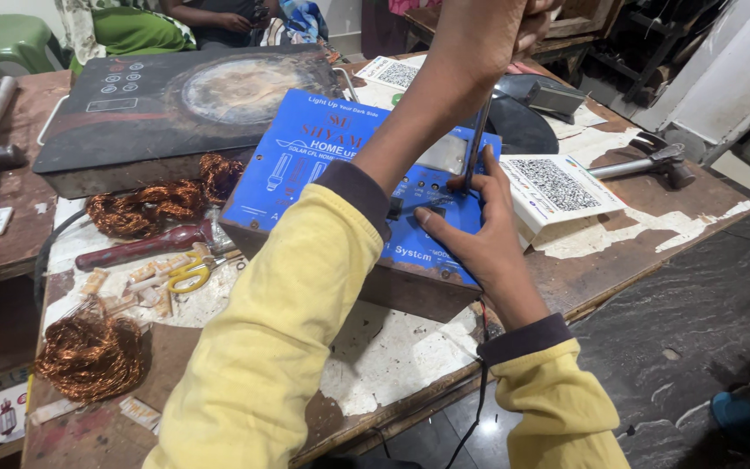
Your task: The person assembles a blue home UPS unit on a workbench, using a screwdriver to tighten screws on the front panel and a brush to clean the exterior. The person then flips the unit to reveal the internal wiring and continues cleaning the inside.
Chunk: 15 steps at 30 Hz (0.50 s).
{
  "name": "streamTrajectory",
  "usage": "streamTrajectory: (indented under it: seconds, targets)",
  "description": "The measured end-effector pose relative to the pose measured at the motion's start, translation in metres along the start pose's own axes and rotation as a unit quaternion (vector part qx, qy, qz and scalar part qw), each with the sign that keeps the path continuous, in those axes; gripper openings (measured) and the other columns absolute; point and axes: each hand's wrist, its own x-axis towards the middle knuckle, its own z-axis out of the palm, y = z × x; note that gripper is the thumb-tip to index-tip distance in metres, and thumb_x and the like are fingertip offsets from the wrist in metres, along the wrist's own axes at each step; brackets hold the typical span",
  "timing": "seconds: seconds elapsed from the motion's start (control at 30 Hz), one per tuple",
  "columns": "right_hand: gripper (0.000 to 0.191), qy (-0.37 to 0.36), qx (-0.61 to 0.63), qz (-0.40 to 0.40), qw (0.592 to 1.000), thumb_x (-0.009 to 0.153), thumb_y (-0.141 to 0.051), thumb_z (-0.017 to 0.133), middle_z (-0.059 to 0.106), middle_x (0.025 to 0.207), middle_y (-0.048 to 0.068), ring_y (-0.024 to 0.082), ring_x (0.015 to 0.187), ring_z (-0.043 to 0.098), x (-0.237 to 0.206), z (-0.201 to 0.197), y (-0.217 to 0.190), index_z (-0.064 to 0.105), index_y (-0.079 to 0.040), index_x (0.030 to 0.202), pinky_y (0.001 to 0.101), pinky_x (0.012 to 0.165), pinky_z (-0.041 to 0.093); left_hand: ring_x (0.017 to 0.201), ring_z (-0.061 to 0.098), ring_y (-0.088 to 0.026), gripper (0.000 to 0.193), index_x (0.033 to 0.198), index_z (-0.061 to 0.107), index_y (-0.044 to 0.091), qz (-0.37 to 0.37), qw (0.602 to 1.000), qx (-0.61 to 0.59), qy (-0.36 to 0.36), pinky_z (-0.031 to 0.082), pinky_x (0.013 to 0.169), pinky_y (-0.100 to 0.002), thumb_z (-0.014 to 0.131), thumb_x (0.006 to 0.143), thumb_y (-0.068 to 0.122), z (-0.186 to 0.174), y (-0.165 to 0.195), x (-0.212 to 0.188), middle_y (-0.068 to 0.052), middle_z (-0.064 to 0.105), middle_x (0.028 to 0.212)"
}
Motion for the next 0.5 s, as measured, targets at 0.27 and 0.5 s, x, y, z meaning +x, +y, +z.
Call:
streamTrajectory:
  seconds: [0.27, 0.5]
  targets:
    - [0.053, -0.002, 0.052, 0.047, 0.998, 0.073, -0.029, 0.086, 0.027, 0.168, 0.019, 0.03, 0.145, 0.045, 0.0, -0.001, -0.005, 0.058, -0.004, 0.111, 0.0416, 0.11, 0.049, 0.061, 0.037, -0.009, 0.044, 0.078, 0.039, 0.014, -0.114, 0.973, -0.148, -0.136, 0.032, 0.058, -0.029, 0.054, 0.108, 0.041, -0.007, -0.004, 0.007, 0.003, 0.038, 0.071]
    - [0.053, 0.003, 0.004, 0.01, 1.0, 0.076, -0.027, 0.088, 0.024, 0.168, 0.024, 0.035, 0.156, 0.028, 0.001, -0.001, -0.005, 0.062, -0.004, 0.115, 0.0438, 0.119, 0.037, 0.058, 0.039, -0.01, 0.04, 0.076, 0.043, 0.014, 0.081, 0.919, 0.386, -0.024, 0.033, 0.056, -0.029, 0.056, 0.106, 0.038, -0.022, 0.0, -0.002, 0.002, 0.04, 0.068]
